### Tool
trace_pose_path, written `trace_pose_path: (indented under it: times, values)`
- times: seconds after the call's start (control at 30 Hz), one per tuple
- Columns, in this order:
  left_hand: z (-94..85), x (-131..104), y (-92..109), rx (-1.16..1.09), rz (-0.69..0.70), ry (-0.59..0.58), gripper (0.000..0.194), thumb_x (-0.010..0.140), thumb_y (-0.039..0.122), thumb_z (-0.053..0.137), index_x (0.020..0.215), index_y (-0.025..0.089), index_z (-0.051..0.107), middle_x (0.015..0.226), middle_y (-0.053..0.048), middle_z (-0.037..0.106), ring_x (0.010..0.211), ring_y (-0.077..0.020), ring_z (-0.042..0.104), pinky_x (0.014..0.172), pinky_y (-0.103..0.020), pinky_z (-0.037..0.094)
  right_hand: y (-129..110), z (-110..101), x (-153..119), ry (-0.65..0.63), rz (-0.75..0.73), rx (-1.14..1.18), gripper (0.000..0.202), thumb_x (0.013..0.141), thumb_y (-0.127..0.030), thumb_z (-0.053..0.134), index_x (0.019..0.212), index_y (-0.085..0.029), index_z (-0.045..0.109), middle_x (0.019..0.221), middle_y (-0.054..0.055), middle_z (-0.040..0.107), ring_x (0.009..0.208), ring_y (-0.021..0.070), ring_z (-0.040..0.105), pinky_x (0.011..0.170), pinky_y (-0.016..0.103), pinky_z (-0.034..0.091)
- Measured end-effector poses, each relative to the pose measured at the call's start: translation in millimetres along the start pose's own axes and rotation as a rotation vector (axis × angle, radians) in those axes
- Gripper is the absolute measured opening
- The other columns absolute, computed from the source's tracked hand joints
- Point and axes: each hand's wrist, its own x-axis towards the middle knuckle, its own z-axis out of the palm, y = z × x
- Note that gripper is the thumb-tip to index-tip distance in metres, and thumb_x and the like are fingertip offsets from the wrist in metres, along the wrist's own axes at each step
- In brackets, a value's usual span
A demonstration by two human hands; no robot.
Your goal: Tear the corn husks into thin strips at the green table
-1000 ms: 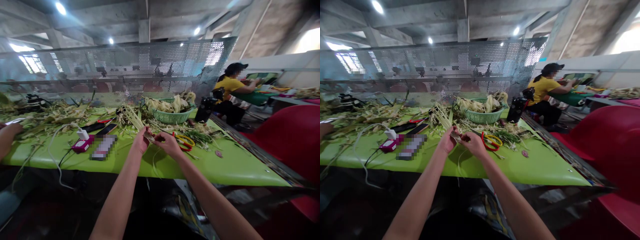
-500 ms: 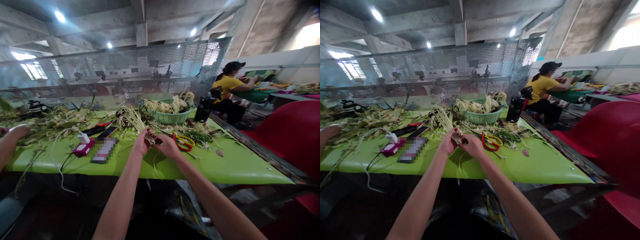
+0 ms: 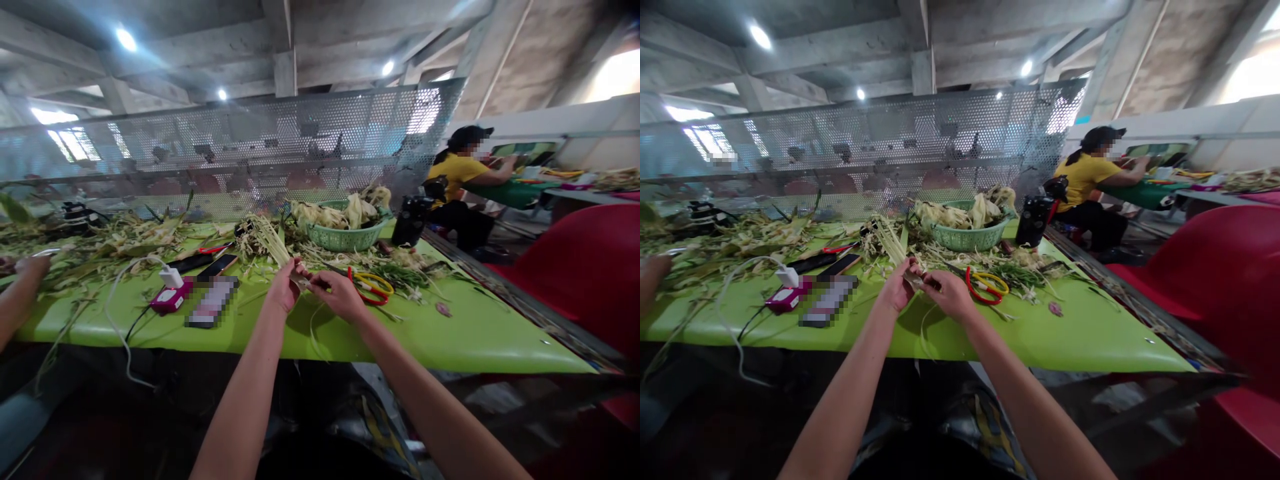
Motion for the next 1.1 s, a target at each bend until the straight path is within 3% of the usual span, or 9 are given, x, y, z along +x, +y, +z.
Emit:
trace_pose_path:
  times: [0.2, 0.43, 0.67, 0.83, 0.97, 1.1]
  values:
    - [0.9, -0.6, -1.2, 0.018, -0.009, -0.022, 0.012, 0.081, 0.025, 0.061, 0.081, 0.014, 0.056, 0.057, 0.003, 0.050, 0.056, -0.0101, 0.054, 0.062, -0.024, 0.047, 1.5, 2.0, 1.0, 0.003, -0.006, -0.034, 0.020, 0.084, -0.038, 0.056, 0.078, -0.021, 0.065, 0.076, 0.003, 0.063, 0.071, 0.0180, 0.053, 0.066, 0.028, 0.039]
    - [-1.9, 4.0, -4.2, -0.007, 0.009, 0.019, 0.011, 0.080, 0.024, 0.062, 0.083, 0.014, 0.058, 0.064, 0.000, 0.058, 0.066, -0.0119, 0.061, 0.072, -0.027, 0.049, 4.7, 3.7, 0.9, -0.041, -0.001, 0.010, 0.016, 0.083, -0.032, 0.056, 0.075, -0.020, 0.064, 0.074, 0.001, 0.062, 0.067, 0.0160, 0.053, 0.065, 0.026, 0.039]
    - [-1.3, 1.1, -5.6, 0.065, -0.001, -0.067, 0.016, 0.079, 0.029, 0.064, 0.079, 0.015, 0.056, 0.061, 0.002, 0.055, 0.066, -0.0129, 0.062, 0.070, -0.027, 0.050, 10.6, 5.9, 1.3, -0.077, 0.099, -0.064, 0.010, 0.078, -0.025, 0.058, 0.078, -0.020, 0.067, 0.072, 0.001, 0.065, 0.066, 0.0173, 0.056, 0.064, 0.027, 0.041]
    - [0.8, 0.6, -8.9, 0.216, 0.088, 0.025, 0.026, 0.074, 0.037, 0.069, 0.077, 0.015, 0.055, 0.062, 0.000, 0.059, 0.064, -0.0126, 0.061, 0.061, -0.023, 0.048, 2.6, -0.8, 0.1, -0.112, 0.198, 0.035, 0.025, 0.084, -0.041, 0.054, 0.094, -0.021, 0.065, 0.086, 0.003, 0.067, 0.077, 0.0209, 0.059, 0.070, 0.031, 0.042]
    - [1.7, 0.4, -13.9, 0.349, 0.109, 0.016, 0.035, 0.068, 0.045, 0.071, 0.078, 0.014, 0.057, 0.067, -0.003, 0.064, 0.053, -0.0103, 0.057, 0.050, -0.021, 0.043, 1.3, 0.3, -0.9, -0.110, 0.255, 0.221, 0.040, 0.088, -0.054, 0.043, 0.091, -0.021, 0.066, 0.086, 0.003, 0.066, 0.082, 0.0218, 0.058, 0.076, 0.034, 0.042]
    - [1.4, 0.3, -17.5, 0.442, 0.112, 0.008, 0.039, 0.068, 0.050, 0.069, 0.079, 0.015, 0.058, 0.072, -0.004, 0.066, 0.051, -0.0114, 0.058, 0.049, -0.023, 0.044, 6.4, 6.6, -0.4, -0.127, 0.345, 0.504, 0.053, 0.090, -0.060, 0.032, 0.089, -0.019, 0.066, 0.081, 0.004, 0.064, 0.077, 0.0203, 0.057, 0.073, 0.033, 0.043]
